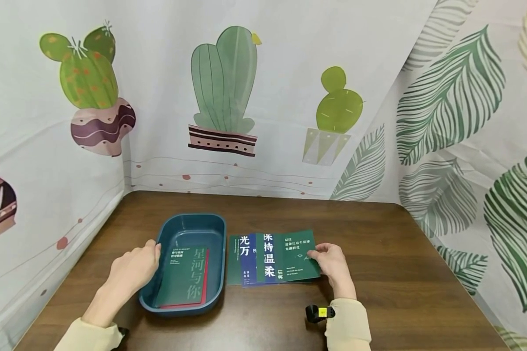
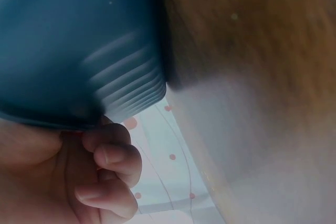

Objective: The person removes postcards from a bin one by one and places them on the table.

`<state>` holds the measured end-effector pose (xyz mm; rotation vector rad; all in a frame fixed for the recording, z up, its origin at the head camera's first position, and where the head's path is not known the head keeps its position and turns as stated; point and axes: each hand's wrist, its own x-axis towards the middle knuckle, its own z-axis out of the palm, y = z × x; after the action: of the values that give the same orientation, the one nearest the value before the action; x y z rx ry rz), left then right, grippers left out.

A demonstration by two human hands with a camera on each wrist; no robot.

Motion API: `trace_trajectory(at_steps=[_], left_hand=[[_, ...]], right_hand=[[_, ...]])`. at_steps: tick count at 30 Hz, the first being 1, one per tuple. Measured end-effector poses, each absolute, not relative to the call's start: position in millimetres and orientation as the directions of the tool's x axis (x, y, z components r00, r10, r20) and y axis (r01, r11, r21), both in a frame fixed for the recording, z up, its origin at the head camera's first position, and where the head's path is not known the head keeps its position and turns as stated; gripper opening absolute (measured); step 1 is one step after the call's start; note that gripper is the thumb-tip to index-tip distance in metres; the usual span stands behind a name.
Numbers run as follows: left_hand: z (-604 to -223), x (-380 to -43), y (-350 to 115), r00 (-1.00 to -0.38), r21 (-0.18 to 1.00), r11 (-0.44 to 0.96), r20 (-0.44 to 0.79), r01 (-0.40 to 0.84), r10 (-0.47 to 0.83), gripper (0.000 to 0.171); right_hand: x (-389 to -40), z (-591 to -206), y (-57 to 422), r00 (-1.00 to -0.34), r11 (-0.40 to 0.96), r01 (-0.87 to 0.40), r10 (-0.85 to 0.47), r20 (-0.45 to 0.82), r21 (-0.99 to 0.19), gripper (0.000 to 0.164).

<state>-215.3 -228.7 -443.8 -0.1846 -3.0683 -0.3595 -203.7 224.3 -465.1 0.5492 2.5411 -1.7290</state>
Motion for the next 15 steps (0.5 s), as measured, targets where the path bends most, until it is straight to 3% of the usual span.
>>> trace_trajectory(at_steps=[9, 15], left_hand=[[-443.9, -214.6, -227.4, -0.991, 0.23, 0.965, 0.068, 0.13, 0.117, 0.032], [-442.3, -214.3, -227.3, -0.992, 0.231, 0.965, 0.062, 0.125, 0.114, 0.031]], right_hand=[[-204.5, -466.7, 229.0, -0.943, 0.583, 0.292, 0.31, -0.124, -0.758, 0.03], [-205.6, -468.0, 228.0, -0.935, 0.679, 0.323, 0.337, -0.111, -0.659, 0.03]])
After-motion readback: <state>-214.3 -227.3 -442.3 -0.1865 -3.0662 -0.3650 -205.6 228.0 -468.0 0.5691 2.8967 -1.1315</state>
